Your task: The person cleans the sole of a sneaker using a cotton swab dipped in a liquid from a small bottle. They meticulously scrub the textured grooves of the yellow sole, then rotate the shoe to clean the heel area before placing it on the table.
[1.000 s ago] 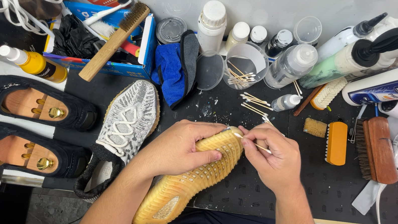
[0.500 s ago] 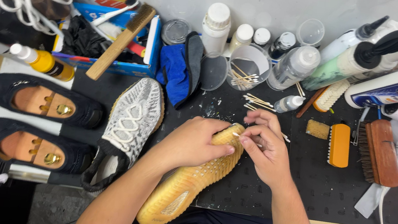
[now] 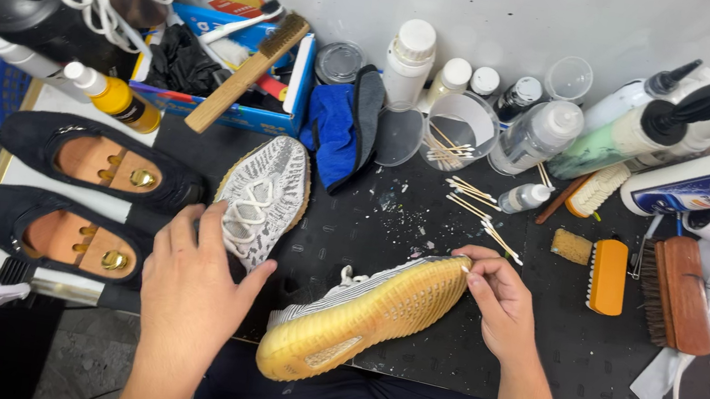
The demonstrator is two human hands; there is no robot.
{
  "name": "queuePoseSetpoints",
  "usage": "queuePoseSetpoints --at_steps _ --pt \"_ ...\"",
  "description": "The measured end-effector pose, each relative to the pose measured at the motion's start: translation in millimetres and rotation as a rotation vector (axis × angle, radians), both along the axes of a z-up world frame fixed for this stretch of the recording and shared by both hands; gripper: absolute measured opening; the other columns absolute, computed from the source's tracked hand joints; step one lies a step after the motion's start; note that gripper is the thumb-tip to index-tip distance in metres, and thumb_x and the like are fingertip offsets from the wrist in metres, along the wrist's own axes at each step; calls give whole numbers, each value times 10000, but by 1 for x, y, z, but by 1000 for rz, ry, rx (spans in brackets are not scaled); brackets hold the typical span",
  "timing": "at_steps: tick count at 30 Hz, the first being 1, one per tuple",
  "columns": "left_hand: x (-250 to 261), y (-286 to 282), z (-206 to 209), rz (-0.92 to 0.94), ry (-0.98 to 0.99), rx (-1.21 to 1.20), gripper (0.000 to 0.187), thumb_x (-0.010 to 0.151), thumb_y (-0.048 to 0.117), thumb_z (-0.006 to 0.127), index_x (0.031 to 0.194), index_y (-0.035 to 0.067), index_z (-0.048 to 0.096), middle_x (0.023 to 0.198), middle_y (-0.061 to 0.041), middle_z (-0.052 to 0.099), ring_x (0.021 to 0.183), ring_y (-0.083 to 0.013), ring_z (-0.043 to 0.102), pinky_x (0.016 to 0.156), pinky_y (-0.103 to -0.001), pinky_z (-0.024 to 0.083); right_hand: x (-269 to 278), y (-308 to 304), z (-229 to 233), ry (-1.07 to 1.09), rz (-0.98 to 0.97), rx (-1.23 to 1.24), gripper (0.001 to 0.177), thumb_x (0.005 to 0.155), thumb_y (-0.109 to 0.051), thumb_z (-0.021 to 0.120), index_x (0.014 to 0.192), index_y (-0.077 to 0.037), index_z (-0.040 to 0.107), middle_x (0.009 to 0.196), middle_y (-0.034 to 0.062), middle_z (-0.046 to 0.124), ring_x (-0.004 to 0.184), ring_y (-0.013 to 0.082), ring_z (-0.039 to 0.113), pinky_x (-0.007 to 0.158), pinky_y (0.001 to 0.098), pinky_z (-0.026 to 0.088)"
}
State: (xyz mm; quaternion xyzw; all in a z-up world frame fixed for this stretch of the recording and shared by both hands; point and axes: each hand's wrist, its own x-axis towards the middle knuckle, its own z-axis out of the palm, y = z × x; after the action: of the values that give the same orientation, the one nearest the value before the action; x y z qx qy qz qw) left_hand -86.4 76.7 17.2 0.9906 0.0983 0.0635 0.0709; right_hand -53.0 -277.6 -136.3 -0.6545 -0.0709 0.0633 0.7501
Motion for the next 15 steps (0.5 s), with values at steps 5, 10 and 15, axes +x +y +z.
queuePoseSetpoints --at_steps 5,10,15 --pt "-1 7 -3 180 344 -3 833 657 428 885 1360 140 545 1098 -139 677 995 -317 690 750 -430 590 -5 4 -7 -75 -31 -6 43 1033 -26 547 1044 -14 587 1335 168 629 1124 135 587 1008 305 466" --pt "-4 10 30 68 267 -61 706 646 412 883 1261 191 616 986 -52 710 943 -278 697 743 -431 571 -5 4 -12 -100 -47 8 48 1033 -20 551 1050 -4 593 1334 178 630 1144 148 591 1029 318 465" --pt "-7 24 80 -134 52 -17 637 583 280 872 1178 181 665 997 -44 708 897 -282 681 688 -438 548 -4 5 -13 -106 -60 -23 57 1033 -12 545 1050 6 597 1327 188 632 1189 169 602 1055 328 463"
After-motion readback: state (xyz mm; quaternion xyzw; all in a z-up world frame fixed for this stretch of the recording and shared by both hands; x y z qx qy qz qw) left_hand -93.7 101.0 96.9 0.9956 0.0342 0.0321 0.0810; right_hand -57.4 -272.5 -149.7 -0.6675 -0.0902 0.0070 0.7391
